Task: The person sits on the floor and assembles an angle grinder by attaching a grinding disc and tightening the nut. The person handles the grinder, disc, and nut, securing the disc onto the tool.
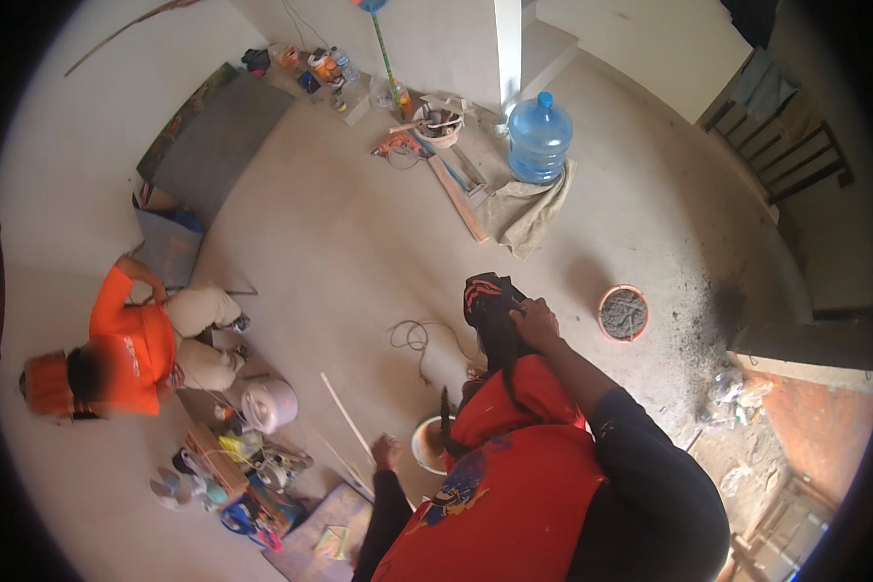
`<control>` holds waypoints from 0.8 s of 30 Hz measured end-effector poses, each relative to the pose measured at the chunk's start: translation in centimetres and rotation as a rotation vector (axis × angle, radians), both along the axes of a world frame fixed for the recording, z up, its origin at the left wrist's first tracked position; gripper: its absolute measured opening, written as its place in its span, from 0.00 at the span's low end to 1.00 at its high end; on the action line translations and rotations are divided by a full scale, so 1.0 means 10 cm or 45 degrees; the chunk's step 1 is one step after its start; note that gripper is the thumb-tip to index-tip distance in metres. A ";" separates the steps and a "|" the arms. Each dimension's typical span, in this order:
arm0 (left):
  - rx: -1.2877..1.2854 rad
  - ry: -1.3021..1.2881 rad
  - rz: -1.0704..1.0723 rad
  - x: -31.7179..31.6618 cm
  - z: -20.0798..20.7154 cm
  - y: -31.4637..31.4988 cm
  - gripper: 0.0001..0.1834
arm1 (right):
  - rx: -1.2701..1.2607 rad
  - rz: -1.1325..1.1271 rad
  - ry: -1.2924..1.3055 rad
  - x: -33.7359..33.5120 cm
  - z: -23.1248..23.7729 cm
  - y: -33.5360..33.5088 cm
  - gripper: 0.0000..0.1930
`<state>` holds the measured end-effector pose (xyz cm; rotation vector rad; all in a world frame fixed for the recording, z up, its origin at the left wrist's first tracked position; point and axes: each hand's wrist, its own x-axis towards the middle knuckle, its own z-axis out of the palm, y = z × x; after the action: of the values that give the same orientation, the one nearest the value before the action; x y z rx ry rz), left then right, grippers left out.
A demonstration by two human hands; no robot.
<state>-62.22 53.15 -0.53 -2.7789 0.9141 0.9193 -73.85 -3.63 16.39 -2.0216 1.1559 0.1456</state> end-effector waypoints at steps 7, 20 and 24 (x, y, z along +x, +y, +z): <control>-1.068 0.371 1.572 2.44 0.81 -1.55 0.21 | 0.151 0.235 0.294 0.67 -0.51 -0.51 0.23; -0.393 0.618 0.135 3.66 0.46 -5.06 0.19 | 0.337 -0.451 -0.008 1.35 -0.87 -0.95 0.17; -0.373 0.651 -0.500 4.34 0.44 -6.18 0.21 | 0.240 -0.901 -0.189 1.10 -1.11 -0.23 0.20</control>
<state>-18.79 -8.68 3.84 -2.4471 1.7130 1.5501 -62.83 -5.98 5.31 -1.3393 1.6153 -0.2385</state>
